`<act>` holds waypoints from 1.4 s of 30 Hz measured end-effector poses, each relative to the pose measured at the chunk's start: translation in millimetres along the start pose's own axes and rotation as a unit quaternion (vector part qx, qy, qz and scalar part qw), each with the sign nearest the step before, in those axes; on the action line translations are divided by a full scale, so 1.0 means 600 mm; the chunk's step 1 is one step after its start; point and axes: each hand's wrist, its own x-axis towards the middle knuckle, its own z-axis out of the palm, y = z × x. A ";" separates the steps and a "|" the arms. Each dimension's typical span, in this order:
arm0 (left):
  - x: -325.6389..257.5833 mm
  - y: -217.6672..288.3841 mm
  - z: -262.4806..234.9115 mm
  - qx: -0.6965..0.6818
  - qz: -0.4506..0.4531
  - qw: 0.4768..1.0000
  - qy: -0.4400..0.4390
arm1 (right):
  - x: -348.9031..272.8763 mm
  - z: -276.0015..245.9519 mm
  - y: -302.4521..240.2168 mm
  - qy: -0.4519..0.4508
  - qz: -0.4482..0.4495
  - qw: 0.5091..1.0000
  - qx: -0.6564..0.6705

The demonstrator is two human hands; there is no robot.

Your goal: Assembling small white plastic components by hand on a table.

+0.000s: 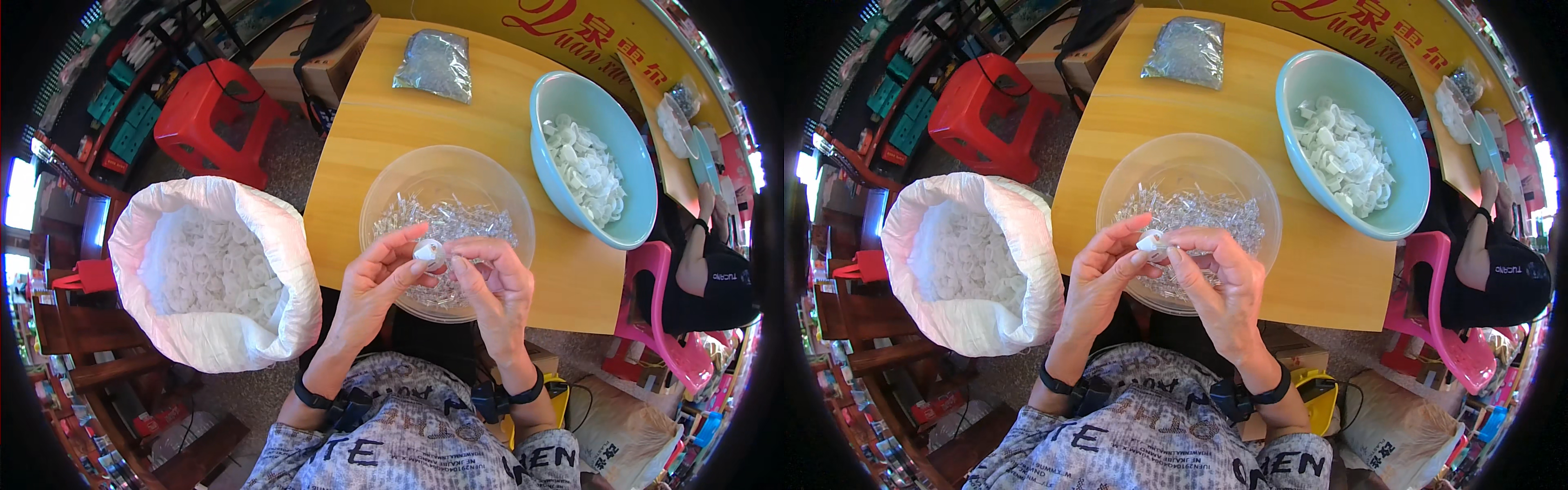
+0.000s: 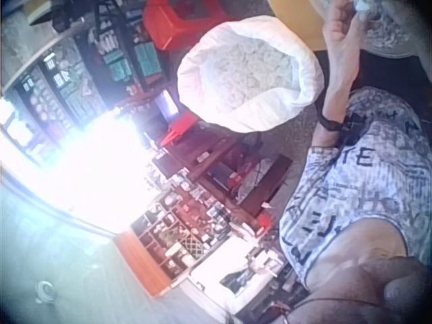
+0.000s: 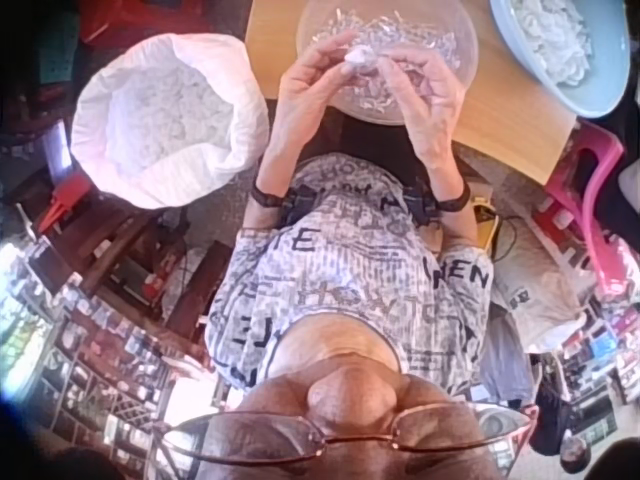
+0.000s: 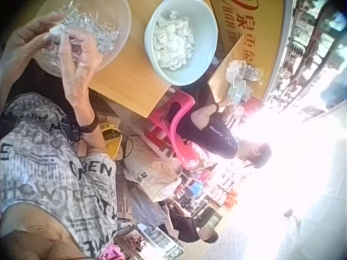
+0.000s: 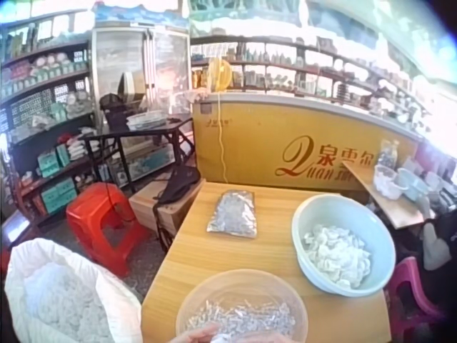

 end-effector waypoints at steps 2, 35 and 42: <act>0.000 -0.003 -0.002 -0.002 0.006 1.000 0.012 | -0.002 0.000 -0.001 0.001 -0.007 1.000 -0.027; 0.009 -0.010 -0.010 0.082 0.054 0.994 0.042 | 0.009 0.027 -0.003 -0.004 -0.119 0.989 -0.092; 0.003 0.000 0.003 0.087 0.043 0.995 -0.005 | 0.005 0.018 0.006 0.011 -0.063 0.998 -0.010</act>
